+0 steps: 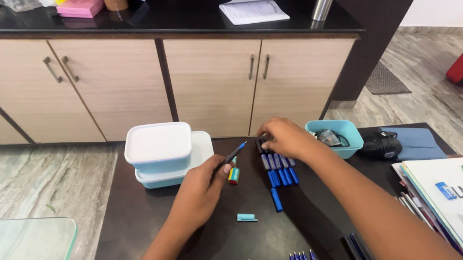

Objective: The person assembles multiple pens by inserting ink cartridges into pen barrels and attaching caps. The person handles blue, green, yellow, and purple pens one at a time, placing completed pens in a group on the table.

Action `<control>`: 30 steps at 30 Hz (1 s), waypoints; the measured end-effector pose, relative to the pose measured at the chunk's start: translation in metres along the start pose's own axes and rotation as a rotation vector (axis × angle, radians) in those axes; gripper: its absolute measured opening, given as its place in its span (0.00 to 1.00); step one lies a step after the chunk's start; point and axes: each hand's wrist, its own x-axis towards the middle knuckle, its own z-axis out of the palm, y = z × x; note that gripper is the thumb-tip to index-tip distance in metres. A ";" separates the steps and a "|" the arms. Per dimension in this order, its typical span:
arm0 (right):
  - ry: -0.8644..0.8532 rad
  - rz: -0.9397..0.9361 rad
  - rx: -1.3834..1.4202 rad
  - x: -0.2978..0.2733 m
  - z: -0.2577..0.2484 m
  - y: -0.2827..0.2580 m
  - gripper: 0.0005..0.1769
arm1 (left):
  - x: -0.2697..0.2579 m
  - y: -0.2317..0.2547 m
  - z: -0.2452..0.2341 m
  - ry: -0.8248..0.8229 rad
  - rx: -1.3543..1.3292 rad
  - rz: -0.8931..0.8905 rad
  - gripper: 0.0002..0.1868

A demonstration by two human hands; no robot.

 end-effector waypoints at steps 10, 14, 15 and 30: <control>-0.046 0.324 -0.089 0.018 0.014 0.013 0.14 | -0.001 0.006 -0.002 -0.021 -0.012 -0.044 0.14; 0.083 0.322 -0.089 0.017 0.016 0.014 0.17 | -0.002 0.008 -0.002 -0.028 -0.010 -0.025 0.13; 0.114 0.324 -0.063 0.016 0.014 0.012 0.18 | -0.002 0.008 -0.002 -0.028 -0.008 -0.018 0.13; 0.402 0.460 0.918 -0.141 -0.036 -0.060 0.14 | -0.007 0.026 0.005 -0.224 0.041 0.016 0.13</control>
